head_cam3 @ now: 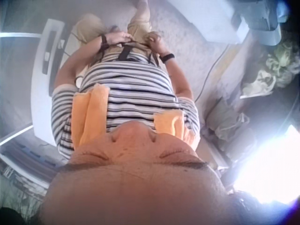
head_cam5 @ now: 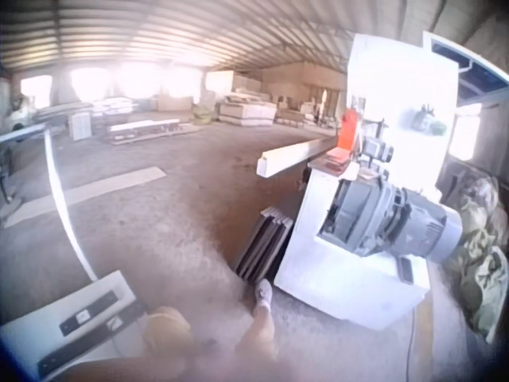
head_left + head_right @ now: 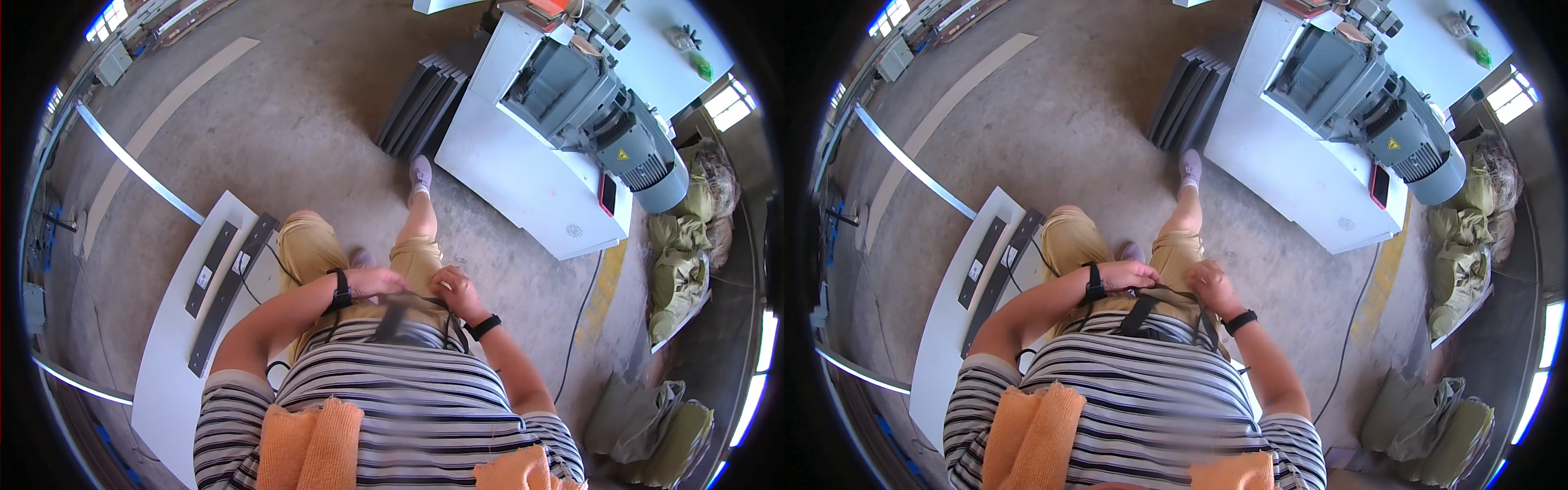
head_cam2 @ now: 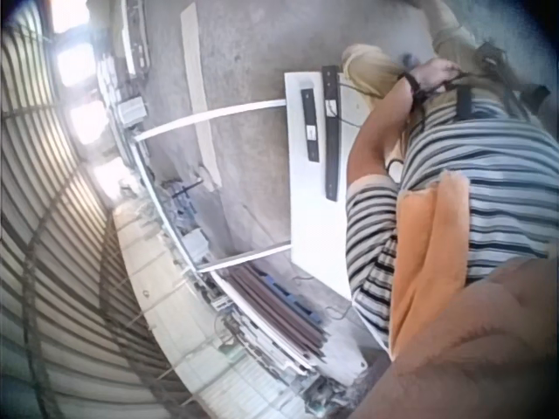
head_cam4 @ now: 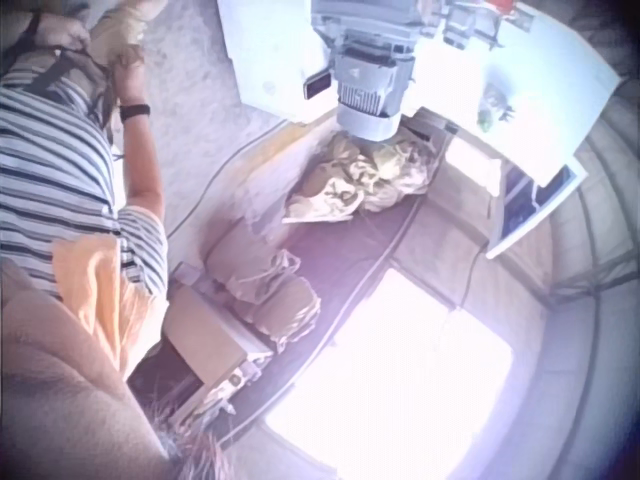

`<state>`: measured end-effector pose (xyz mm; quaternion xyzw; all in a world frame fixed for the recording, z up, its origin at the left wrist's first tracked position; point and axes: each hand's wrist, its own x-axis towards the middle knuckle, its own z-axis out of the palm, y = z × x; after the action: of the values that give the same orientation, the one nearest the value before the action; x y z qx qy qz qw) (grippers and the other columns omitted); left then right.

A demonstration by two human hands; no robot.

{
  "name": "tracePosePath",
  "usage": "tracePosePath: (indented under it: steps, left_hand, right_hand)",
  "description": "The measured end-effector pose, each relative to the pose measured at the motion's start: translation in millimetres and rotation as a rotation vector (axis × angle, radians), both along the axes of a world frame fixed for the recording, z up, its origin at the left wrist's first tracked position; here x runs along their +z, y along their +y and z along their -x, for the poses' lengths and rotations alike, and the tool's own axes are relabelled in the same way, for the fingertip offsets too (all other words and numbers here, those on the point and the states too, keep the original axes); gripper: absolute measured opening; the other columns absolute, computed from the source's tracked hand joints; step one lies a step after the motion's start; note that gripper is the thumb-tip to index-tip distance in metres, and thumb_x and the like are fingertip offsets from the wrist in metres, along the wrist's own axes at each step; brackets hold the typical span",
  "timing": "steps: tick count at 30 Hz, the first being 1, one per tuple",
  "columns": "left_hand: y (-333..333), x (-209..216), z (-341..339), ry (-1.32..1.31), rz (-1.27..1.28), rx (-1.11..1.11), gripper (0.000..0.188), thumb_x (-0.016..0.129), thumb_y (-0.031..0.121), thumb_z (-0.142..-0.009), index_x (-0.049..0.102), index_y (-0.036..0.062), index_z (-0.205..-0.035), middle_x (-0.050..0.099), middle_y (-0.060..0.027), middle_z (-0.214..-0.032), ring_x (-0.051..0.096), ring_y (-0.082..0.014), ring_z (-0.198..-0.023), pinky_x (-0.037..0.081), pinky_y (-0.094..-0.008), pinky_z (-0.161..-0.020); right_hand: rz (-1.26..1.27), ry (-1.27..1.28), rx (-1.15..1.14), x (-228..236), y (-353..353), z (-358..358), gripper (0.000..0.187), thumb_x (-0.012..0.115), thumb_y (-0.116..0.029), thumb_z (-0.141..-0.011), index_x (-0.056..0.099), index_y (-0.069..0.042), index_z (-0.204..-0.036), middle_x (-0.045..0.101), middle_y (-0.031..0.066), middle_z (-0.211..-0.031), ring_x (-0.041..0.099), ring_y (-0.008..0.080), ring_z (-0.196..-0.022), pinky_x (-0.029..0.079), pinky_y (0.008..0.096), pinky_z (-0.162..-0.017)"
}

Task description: The recorder uses a caliper to measure the dimensions of a gray metal strip in a manufacturing setting.

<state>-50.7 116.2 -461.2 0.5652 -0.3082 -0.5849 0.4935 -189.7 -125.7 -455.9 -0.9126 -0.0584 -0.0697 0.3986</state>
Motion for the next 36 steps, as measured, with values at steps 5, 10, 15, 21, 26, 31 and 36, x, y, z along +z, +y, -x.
tracePosePath:
  steps: [5,10,15,21,26,31,36]
  left_hand:
    - [2,-3,4,0.102,0.028,0.078,0.026,0.053,0.019,-0.101,0.061,0.0018,-0.119,0.062,0.0034,-0.102,0.054,-0.0051,-0.093,0.042,-0.0214,-0.086]
    - [-1,-9,5,0.181,0.088,0.142,0.025,0.052,0.018,-0.101,0.061,0.0015,-0.117,0.062,0.0029,-0.104,0.053,-0.0055,-0.098,0.041,-0.0216,-0.09]
    - [-1,-5,3,0.102,0.06,0.087,0.024,0.053,0.016,-0.1,0.06,0.0025,-0.119,0.063,0.0017,-0.104,0.054,-0.0061,-0.097,0.042,-0.0229,-0.088]
    - [-12,-11,5,-0.163,0.074,-0.14,0.027,0.055,0.02,-0.099,0.059,0.0007,-0.118,0.063,0.0012,-0.104,0.055,-0.0075,-0.096,0.044,-0.0243,-0.088]
    - [1,-30,-26,-0.042,0.149,-0.393,0.033,0.056,0.025,-0.099,0.058,-0.0014,-0.118,0.062,-0.0008,-0.103,0.053,-0.0071,-0.094,0.043,-0.0251,-0.084]
    - [21,-51,-8,-0.004,0.331,-0.158,0.031,0.054,0.023,-0.1,0.057,0.0005,-0.12,0.062,-0.0035,-0.11,0.054,-0.0114,-0.101,0.044,-0.0294,-0.088]
    - [76,-4,-25,-0.885,-0.123,-0.062,0.041,0.061,0.029,-0.091,0.057,0.0092,-0.127,0.056,-0.0151,-0.128,0.048,-0.0316,-0.124,0.038,-0.0415,-0.104]
  right_hand:
    - [-0.081,0.188,-0.133,1,4,1,0.012,0.063,-0.009,-0.085,0.062,-0.005,-0.096,0.062,0.0166,-0.088,0.061,0.0374,-0.089,0.049,0.0415,-0.078]
    - [-0.065,0.044,0.005,1,2,-3,0.015,0.063,-0.009,-0.086,0.061,-0.005,-0.101,0.061,0.0173,-0.086,0.062,0.0364,-0.086,0.049,0.0409,-0.074]
    - [-0.18,0.174,-0.177,-15,0,1,0.018,0.06,-0.012,-0.09,0.055,-0.004,-0.106,0.06,0.0181,-0.08,0.062,0.0355,-0.077,0.049,0.0407,-0.068]
    - [-0.1,0.522,-0.183,23,-10,43,0.012,0.054,-0.015,-0.095,0.052,-0.004,-0.097,0.061,0.0197,-0.081,0.063,0.0371,-0.076,0.049,0.0404,-0.068]
    - [-0.152,0.504,0.004,29,-14,15,0.018,0.056,-0.02,-0.095,0.055,-0.004,-0.102,0.064,0.0156,-0.079,0.064,0.0338,-0.074,0.051,0.0371,-0.07]
    - [0.395,-0.027,-0.014,1,-50,-15,0.045,0.069,-0.033,-0.084,0.057,-0.016,-0.124,0.05,0.0154,-0.135,0.051,0.0365,-0.118,0.046,0.0501,-0.093]
    - [0.488,0.357,-0.142,-17,-36,-13,0.062,0.064,-0.054,-0.083,0.048,-0.034,-0.14,0.016,0.0238,-0.156,0.017,0.0526,-0.14,0.026,0.058,-0.112]
